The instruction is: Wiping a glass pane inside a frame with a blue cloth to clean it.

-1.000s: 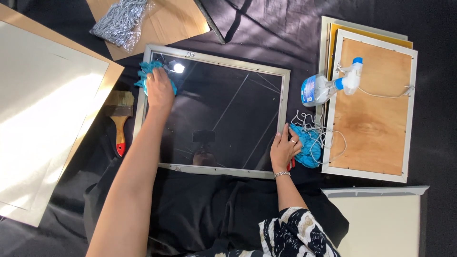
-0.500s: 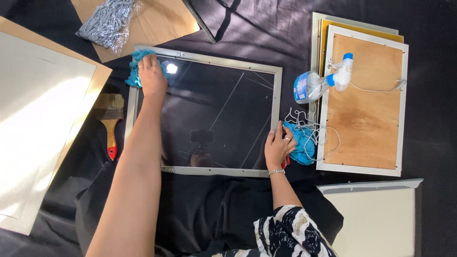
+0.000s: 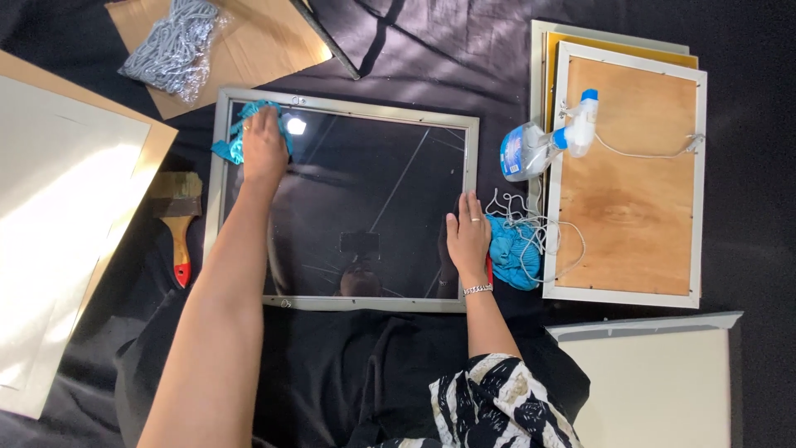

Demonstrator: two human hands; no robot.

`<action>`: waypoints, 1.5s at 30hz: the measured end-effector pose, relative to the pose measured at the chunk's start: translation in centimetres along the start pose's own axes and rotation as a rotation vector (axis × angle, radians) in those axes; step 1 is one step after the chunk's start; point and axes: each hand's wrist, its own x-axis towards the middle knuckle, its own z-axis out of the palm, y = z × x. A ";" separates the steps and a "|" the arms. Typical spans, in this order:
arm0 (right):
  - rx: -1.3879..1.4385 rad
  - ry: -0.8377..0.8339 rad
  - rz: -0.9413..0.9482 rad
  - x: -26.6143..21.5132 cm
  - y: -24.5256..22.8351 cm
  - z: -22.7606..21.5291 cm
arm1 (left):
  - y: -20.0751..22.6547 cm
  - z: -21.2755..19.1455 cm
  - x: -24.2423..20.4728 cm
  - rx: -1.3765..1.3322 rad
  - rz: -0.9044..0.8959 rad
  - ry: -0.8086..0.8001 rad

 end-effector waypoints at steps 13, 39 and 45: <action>0.107 -0.199 0.150 -0.3 3.2 2.0 | 9.1 2.2 2.0 -0.037 -0.001 0.095; 0.282 -0.216 0.253 0.3 4.3 1.5 | 15.5 6.5 2.6 0.091 -0.071 0.046; 0.241 -0.241 0.265 0.0 5.1 2.8 | 11.5 7.6 1.3 0.450 -0.262 0.169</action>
